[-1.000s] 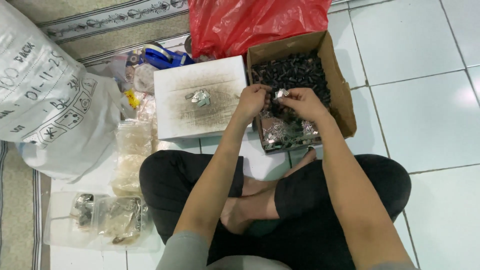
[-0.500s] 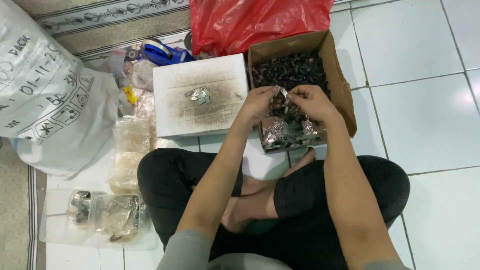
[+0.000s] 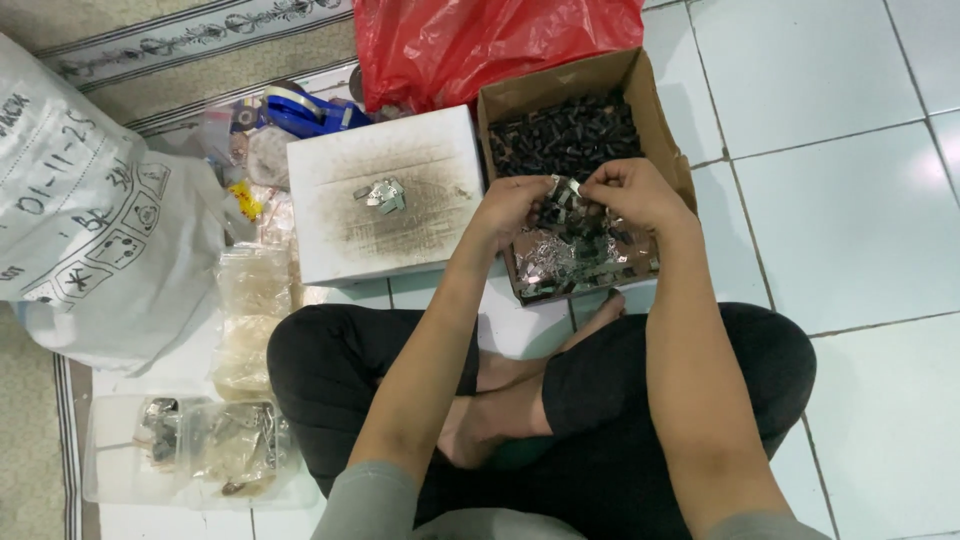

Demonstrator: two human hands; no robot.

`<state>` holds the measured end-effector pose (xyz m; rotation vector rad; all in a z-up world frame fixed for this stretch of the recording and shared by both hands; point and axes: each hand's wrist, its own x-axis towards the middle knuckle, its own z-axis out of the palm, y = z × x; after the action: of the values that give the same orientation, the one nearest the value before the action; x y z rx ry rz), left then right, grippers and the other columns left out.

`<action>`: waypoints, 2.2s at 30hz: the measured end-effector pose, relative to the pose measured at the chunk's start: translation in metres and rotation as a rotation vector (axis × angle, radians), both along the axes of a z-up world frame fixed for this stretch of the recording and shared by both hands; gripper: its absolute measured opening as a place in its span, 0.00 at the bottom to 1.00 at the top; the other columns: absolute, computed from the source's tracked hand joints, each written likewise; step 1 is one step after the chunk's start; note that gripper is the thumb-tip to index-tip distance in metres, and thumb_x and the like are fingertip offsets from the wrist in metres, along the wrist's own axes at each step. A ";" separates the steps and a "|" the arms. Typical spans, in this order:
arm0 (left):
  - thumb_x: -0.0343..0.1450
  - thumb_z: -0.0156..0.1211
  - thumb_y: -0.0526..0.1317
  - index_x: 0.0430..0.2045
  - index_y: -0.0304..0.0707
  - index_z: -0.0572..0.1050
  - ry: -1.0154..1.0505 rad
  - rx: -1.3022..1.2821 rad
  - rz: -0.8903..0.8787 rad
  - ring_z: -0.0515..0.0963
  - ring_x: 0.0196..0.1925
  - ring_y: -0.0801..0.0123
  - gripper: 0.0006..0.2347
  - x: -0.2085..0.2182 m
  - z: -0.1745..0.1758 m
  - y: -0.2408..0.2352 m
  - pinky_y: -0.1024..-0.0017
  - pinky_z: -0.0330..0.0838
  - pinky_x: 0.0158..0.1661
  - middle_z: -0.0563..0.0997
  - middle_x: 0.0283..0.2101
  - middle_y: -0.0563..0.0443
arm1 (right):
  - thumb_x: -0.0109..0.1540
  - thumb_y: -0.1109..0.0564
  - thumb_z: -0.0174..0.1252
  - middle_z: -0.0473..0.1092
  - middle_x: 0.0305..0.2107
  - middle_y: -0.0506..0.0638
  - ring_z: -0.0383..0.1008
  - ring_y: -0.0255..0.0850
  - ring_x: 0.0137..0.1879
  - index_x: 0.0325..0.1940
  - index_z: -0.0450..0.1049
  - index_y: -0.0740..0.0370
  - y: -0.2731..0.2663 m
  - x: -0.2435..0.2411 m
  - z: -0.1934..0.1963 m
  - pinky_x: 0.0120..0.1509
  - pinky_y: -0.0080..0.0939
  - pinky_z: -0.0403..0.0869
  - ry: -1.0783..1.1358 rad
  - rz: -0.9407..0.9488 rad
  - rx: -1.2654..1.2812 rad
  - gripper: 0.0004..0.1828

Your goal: The person sits on the floor and sorts small metallic parts from a cardboard box filled with black plastic pieces. They pick up the metallic items one by one and place them onto a white rectangular board.

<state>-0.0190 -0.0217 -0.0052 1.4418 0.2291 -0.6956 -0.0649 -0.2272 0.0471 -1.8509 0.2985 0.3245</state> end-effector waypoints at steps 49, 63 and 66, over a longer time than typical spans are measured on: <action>0.73 0.61 0.54 0.53 0.50 0.81 -0.258 0.483 -0.396 0.86 0.45 0.66 0.17 0.027 -0.060 -0.004 0.71 0.83 0.41 0.86 0.47 0.49 | 0.58 0.59 0.72 0.74 0.24 0.49 0.74 0.31 0.27 0.39 0.78 0.64 0.000 0.009 -0.017 0.28 0.27 0.73 -0.078 -0.242 0.227 0.10; 0.79 0.38 0.49 0.23 0.43 0.63 0.390 -0.465 0.408 0.64 0.25 0.69 0.16 0.036 -0.073 -0.041 0.71 0.61 0.27 0.58 0.24 0.59 | 0.57 0.46 0.73 0.80 0.37 0.46 0.81 0.41 0.43 0.46 0.84 0.44 -0.016 0.037 -0.114 0.41 0.42 0.81 0.004 -0.227 -0.416 0.14; 0.79 0.42 0.48 0.22 0.43 0.64 0.347 -0.413 0.364 0.62 0.23 0.68 0.15 0.042 -0.082 -0.034 0.70 0.59 0.25 0.57 0.22 0.58 | 0.58 0.57 0.67 0.79 0.40 0.60 0.82 0.51 0.46 0.56 0.80 0.59 0.017 0.041 -0.125 0.46 0.55 0.80 0.064 -0.147 -0.476 0.21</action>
<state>0.0233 -0.0562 -0.0871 0.8497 0.5682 -0.6425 -0.0242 -0.2104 -0.0784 -2.2718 0.5925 0.2227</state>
